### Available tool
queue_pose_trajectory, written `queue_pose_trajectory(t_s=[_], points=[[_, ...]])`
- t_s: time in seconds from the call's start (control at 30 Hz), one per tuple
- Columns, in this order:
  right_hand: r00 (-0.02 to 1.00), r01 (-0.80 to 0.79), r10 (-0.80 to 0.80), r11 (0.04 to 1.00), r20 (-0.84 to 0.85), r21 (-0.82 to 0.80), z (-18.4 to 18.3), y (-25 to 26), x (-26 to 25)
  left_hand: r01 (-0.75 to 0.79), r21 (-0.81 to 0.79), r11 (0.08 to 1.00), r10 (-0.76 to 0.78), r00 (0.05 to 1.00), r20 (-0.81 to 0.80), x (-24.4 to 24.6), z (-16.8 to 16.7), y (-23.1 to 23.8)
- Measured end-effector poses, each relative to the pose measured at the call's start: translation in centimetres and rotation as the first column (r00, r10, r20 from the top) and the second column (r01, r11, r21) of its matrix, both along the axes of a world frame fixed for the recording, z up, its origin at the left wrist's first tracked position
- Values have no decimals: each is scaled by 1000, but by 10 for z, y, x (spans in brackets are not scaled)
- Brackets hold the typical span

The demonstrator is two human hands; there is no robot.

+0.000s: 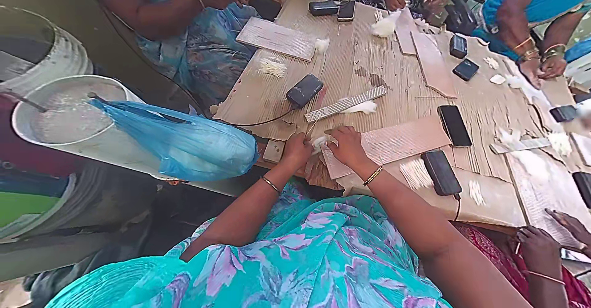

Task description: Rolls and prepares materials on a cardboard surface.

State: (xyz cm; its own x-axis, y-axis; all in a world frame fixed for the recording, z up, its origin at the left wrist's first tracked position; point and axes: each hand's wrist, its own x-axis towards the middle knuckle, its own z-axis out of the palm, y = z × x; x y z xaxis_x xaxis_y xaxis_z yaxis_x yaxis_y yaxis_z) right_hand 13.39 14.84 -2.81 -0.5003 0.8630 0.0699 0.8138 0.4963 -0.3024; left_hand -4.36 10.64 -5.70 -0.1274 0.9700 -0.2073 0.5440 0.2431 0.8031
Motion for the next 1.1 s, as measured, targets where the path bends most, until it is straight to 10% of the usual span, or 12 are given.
queue_pose_trajectory(t_s=[0.23,0.37,0.53,0.7,1.1], points=[[998,63,-59,988,35,-142,-11,23,-22,24,-41,999,-25,999,-37,5,0,0],[947,129,-188,965,-262,-227,1,15,-14,-112,71,991,102,985,136,4,-1,6],[558,154,-487,856,-672,-493,17,-9,-18,-242,37,970,173,783,597,10,12,-9],[281,121,-635,767,-719,-630,16,-34,-31,-243,137,960,11,524,852,32,14,-10],[414,123,-588,793,-695,-597,18,-34,-22,-226,106,968,65,638,767,29,18,-8]])
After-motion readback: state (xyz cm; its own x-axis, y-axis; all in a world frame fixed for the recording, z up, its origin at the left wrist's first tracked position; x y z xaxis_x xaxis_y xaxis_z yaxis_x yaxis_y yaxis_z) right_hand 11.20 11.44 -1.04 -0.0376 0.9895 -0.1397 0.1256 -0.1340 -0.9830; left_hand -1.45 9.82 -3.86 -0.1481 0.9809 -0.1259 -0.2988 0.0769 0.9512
